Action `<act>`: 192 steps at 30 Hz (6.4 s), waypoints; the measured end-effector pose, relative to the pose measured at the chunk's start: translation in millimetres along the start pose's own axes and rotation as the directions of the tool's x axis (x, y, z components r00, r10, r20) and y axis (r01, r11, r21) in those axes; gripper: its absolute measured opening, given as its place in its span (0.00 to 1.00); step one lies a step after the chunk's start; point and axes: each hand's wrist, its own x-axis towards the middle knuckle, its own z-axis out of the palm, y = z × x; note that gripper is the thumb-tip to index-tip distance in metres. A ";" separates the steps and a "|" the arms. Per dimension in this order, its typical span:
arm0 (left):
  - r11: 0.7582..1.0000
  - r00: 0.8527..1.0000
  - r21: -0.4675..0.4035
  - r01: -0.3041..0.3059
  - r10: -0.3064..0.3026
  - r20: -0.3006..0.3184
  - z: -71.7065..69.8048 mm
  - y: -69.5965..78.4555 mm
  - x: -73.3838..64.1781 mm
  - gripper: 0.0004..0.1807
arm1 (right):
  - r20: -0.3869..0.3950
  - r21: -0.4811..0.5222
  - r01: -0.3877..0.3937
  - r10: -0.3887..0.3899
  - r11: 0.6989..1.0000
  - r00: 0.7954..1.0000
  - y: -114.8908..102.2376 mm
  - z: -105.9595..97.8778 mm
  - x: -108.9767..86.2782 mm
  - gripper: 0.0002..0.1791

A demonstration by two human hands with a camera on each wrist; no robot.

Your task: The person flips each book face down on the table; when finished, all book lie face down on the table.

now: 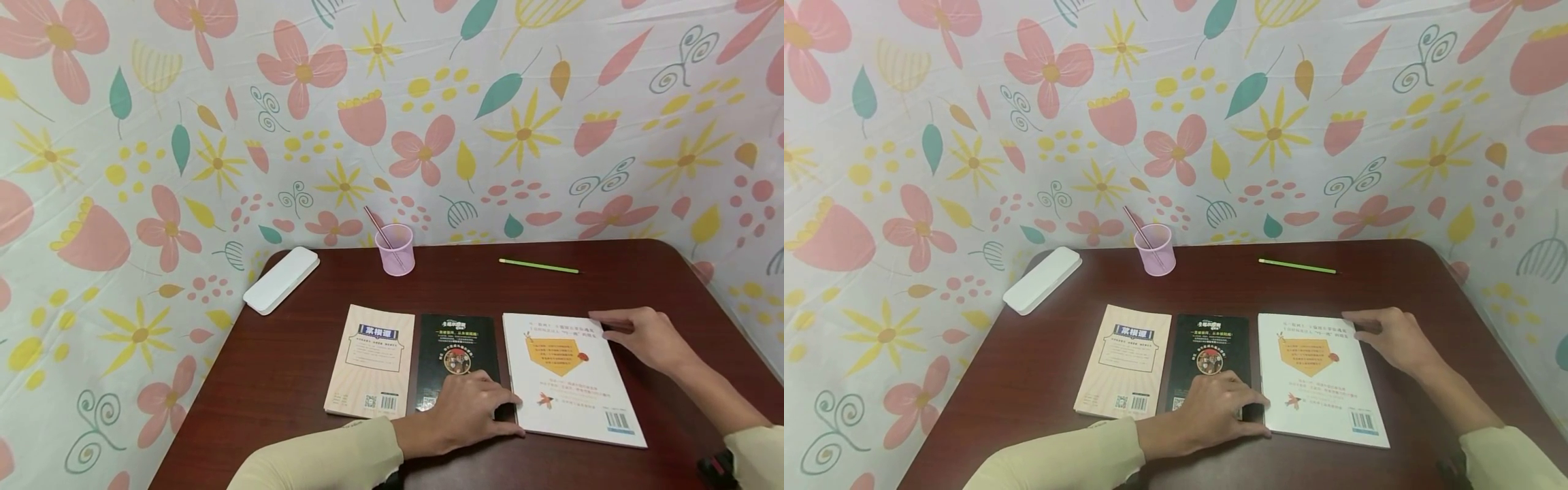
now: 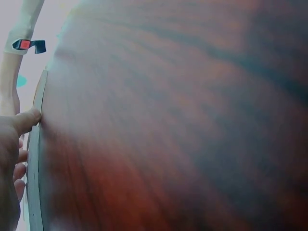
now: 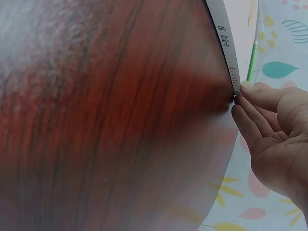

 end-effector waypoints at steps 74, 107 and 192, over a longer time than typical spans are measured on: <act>0.815 0.888 -0.379 0.439 -0.326 0.325 -67.8 -179.3 -126.7 0.57 | 0.104 0.163 0.191 -0.210 0.968 0.972 -62.4 46.7 -35.0 0.60; 0.783 0.868 -0.396 0.480 -0.357 0.346 -53.5 -167.9 -119.8 0.56 | 0.150 0.164 0.173 -0.198 0.971 0.969 -67.3 60.0 -31.7 0.60; 0.796 0.875 -0.385 0.467 -0.353 0.332 -57.2 -177.3 -120.7 0.56 | 0.138 0.200 0.175 -0.205 0.964 0.969 -49.0 47.2 -32.3 0.58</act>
